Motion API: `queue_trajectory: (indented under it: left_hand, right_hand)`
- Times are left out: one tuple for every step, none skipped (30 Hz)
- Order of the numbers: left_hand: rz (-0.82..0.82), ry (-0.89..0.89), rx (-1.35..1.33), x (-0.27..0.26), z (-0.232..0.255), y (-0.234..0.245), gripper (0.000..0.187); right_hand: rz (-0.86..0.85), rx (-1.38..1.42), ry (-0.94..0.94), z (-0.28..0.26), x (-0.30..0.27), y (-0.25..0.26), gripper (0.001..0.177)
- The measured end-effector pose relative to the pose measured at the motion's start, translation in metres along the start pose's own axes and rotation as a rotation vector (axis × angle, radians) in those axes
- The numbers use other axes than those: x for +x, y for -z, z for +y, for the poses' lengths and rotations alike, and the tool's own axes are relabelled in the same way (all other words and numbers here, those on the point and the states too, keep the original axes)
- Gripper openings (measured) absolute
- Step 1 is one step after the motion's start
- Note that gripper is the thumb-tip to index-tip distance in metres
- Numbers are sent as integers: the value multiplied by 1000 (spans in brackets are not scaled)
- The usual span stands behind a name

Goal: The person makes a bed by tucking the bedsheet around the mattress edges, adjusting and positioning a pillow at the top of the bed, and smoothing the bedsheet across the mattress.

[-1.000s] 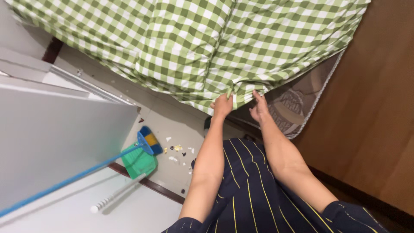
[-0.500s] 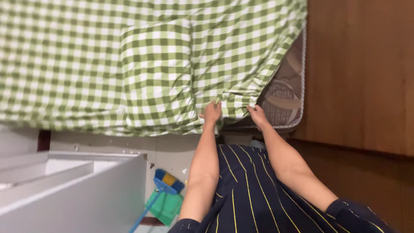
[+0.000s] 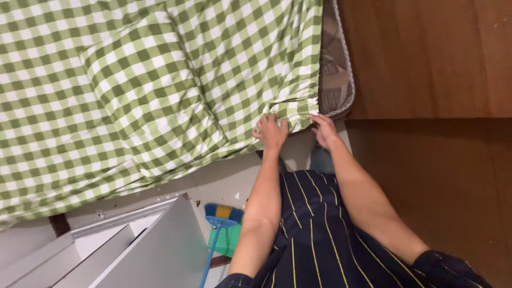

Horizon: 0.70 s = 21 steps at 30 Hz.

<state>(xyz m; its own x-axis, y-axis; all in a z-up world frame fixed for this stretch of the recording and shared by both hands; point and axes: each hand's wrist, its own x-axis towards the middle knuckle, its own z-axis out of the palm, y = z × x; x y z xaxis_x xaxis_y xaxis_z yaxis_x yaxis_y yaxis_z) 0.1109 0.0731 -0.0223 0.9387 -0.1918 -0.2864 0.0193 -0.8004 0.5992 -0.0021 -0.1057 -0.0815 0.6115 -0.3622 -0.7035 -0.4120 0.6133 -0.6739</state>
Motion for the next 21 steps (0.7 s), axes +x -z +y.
queue_trajectory:
  left_hand:
    - [-87,14,19,-3,3,0,39]
    - [-175,28,38,-8,6,-1,38]
    - [-172,36,47,-10,5,-1,38]
    - [-179,44,49,-11,6,-3,38]
    - [-181,43,46,-9,9,-5,37]
    - [-172,42,52,-13,8,-6,37]
    - [-147,17,28,-15,10,-7,41]
    - [-122,-9,4,-15,13,-9,45]
    - [-111,-10,4,-15,16,-12,45]
    - [-103,-17,9,-15,18,-14,45]
    - [-95,-19,13,-19,20,-17,46]
    - [-85,-14,11,-25,25,-21,46]
    - [-68,-29,22,-28,30,-23,46]
    - [-52,-44,32,-32,36,-24,45]
    - [-42,-42,29,-36,45,-25,45]
    - [-52,-65,38,-40,54,-26,46]
    - [-68,-84,46,-49,63,-31,47]
    - [-64,-79,41,-55,71,-36,47]
    - [-52,-113,66,-59,78,-40,48]
    - [-40,-147,91,-65,85,-45,50]
    - [-31,-143,87,-70,91,-50,50]
  right_hand:
    - [-63,167,38,-1,0,3,36]
    - [-61,167,35,-4,-1,8,36]
    - [-137,254,35,-5,-2,8,33]
    - [-213,341,35,-5,-4,8,31]
    - [-222,345,37,-10,-3,5,31]
    - [-243,338,-21,-15,-5,2,33]
    - [-267,327,-73,-26,-4,0,35]
    - [-280,327,-63,-35,-3,-3,35]
    - [-275,290,-80,-43,-4,-2,37]
    - [-270,253,-97,-48,-4,0,39]
    - [-280,247,-98,-52,-4,5,39]
    - [-288,191,-112,-55,-1,10,40]
    - [-297,136,-126,-57,2,16,40]
    - [-309,130,-126,-57,5,24,40]
    - [-286,108,-140,-60,7,34,39]
    - [-262,85,-154,-62,11,45,39]
    - [-265,78,-156,-62,16,58,39]
    - [-238,22,-143,-64,24,70,38]
    - [-210,-34,-131,-65,27,82,38]
    - [-213,-42,-134,-62,26,93,38]
    - [-311,63,-115,-61,27,98,36]
